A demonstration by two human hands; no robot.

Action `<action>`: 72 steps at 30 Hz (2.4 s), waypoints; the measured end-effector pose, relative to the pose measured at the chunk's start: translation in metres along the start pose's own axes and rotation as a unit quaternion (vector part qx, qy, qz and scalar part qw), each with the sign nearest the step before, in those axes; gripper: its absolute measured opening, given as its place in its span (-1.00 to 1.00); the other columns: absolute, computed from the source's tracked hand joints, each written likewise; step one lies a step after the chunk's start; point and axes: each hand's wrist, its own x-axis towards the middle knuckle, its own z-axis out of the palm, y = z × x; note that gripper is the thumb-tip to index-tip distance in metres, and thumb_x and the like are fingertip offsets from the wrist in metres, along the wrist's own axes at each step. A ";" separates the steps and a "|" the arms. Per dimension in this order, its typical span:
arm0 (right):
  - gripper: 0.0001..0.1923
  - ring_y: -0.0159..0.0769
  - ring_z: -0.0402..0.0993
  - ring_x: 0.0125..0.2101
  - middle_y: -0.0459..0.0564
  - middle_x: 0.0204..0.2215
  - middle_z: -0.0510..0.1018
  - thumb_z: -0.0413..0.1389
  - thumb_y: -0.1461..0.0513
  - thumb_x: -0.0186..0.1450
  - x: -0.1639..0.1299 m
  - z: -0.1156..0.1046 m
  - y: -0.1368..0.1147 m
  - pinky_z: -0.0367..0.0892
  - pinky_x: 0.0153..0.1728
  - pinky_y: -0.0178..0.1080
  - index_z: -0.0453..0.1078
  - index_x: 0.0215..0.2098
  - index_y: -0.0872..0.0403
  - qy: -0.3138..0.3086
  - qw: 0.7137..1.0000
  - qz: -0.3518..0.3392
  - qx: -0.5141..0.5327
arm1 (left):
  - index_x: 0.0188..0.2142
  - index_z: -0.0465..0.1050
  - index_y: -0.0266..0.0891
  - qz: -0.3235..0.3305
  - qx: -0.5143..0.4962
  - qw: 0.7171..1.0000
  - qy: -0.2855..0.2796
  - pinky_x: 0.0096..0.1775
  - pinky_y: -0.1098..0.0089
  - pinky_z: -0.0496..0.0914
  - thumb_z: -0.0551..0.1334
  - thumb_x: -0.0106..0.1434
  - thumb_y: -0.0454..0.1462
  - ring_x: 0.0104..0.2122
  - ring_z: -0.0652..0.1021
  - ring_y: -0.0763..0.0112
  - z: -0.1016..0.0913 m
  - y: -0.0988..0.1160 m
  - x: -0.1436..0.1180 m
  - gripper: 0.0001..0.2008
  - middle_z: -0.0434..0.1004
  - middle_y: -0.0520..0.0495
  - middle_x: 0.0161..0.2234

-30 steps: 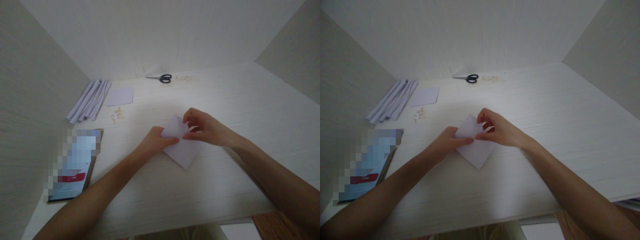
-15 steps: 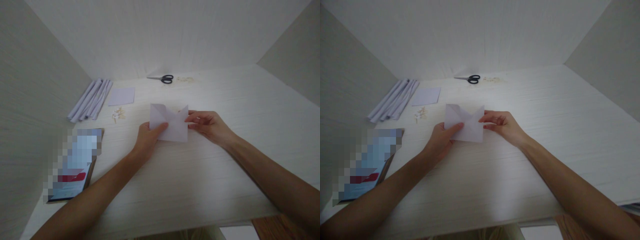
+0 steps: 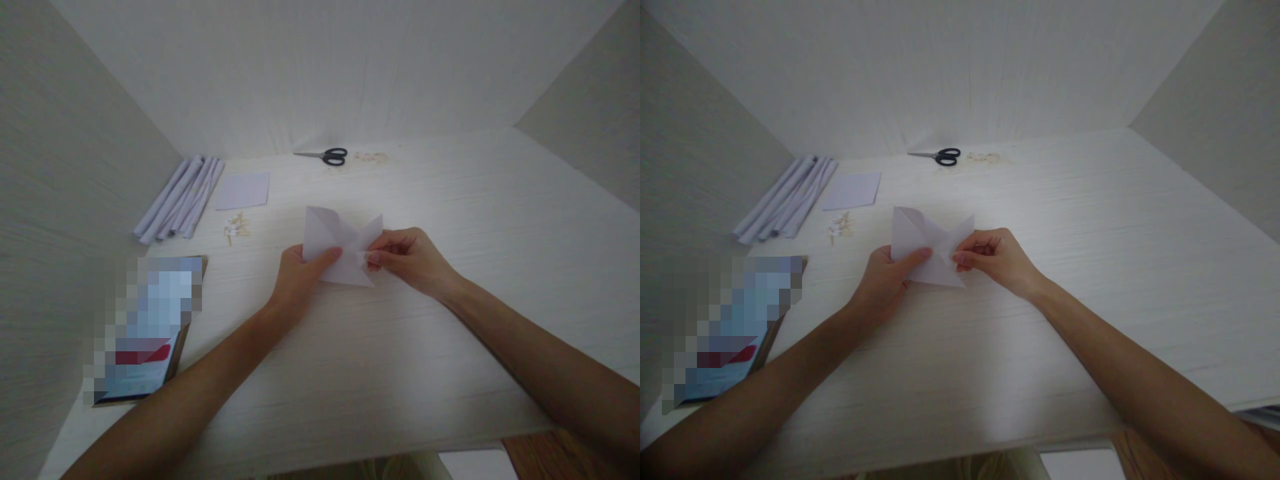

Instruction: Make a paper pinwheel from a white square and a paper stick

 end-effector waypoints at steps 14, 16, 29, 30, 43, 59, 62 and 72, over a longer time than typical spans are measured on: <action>-0.85 -0.53 0.25 -0.70 -0.15 -0.73 0.38 0.19 0.23 -0.02 -0.001 0.015 -0.004 0.13 -0.70 -0.43 0.37 -0.61 0.16 0.082 0.993 0.029 -0.077 | -0.46 0.47 -0.38 0.008 0.051 0.999 0.003 -0.44 0.38 0.37 0.31 -0.13 -0.17 -0.54 0.48 0.39 0.003 0.002 -0.004 -0.71 0.51 -0.09 -0.52; -0.86 -0.54 0.23 -0.71 -0.15 -0.74 0.37 0.18 0.23 -0.01 -0.001 0.017 -0.005 0.10 -0.72 -0.43 0.36 -0.61 0.17 0.090 0.991 0.028 -0.096 | -0.46 0.47 -0.38 0.007 0.066 0.998 0.010 -0.46 0.40 0.37 0.30 -0.14 -0.18 -0.54 0.48 0.38 0.004 0.004 -0.005 -0.72 0.52 -0.10 -0.52; -0.81 -0.53 0.17 -0.73 -0.15 -0.76 0.34 0.20 0.17 -0.06 -0.003 0.024 -0.006 0.02 -0.74 -0.41 0.38 -0.61 0.17 0.148 0.983 0.032 -0.102 | -0.47 0.48 -0.36 0.030 0.102 0.994 0.022 -0.50 0.43 0.34 0.29 -0.11 -0.16 -0.54 0.47 0.40 0.006 0.003 -0.007 -0.72 0.51 -0.07 -0.52; -0.80 -0.53 0.17 -0.73 -0.15 -0.76 0.34 0.20 0.17 -0.06 -0.003 0.024 -0.006 0.02 -0.74 -0.41 0.37 -0.61 0.16 0.151 0.983 0.035 -0.100 | -0.48 0.48 -0.36 0.031 0.107 0.994 0.023 -0.50 0.44 0.33 0.28 -0.11 -0.15 -0.54 0.46 0.40 0.006 0.003 -0.007 -0.72 0.50 -0.07 -0.52; -0.77 -0.53 0.17 -0.73 -0.14 -0.76 0.34 0.20 0.14 -0.05 -0.003 0.026 -0.005 0.01 -0.75 -0.42 0.38 -0.61 0.17 0.160 0.980 0.026 -0.112 | -0.48 0.48 -0.36 0.041 0.124 0.991 0.036 -0.52 0.47 0.31 0.29 -0.12 -0.14 -0.55 0.44 0.43 0.006 0.002 -0.008 -0.71 0.50 -0.06 -0.52; -0.82 -0.48 0.20 -0.66 -0.09 -0.66 0.38 0.17 0.17 0.00 -0.003 0.023 -0.002 0.08 -0.69 -0.39 0.40 -0.59 0.16 0.144 0.969 -0.049 -0.197 | -0.49 0.48 -0.35 0.058 0.134 0.988 0.042 -0.55 0.49 0.28 0.28 -0.11 -0.14 -0.57 0.42 0.46 0.004 -0.002 -0.007 -0.72 0.47 -0.04 -0.54; -0.84 -0.48 0.21 -0.65 -0.09 -0.65 0.38 0.17 0.19 -0.01 -0.003 0.022 -0.001 0.10 -0.68 -0.38 0.40 -0.59 0.15 0.138 0.969 -0.054 -0.195 | -0.50 0.48 -0.36 0.055 0.141 0.987 0.047 -0.56 0.48 0.28 0.28 -0.12 -0.14 -0.58 0.42 0.45 0.004 -0.001 -0.006 -0.72 0.46 -0.04 -0.56; -0.83 -0.47 0.22 -0.65 -0.07 -0.64 0.41 0.16 0.18 0.01 -0.003 0.024 -0.003 0.11 -0.67 -0.37 0.42 -0.57 0.15 0.147 0.966 -0.051 -0.205 | -0.52 0.48 -0.35 0.064 0.157 0.984 0.048 -0.56 0.49 0.27 0.28 -0.11 -0.14 -0.57 0.42 0.45 0.005 0.001 -0.008 -0.73 0.47 -0.03 -0.55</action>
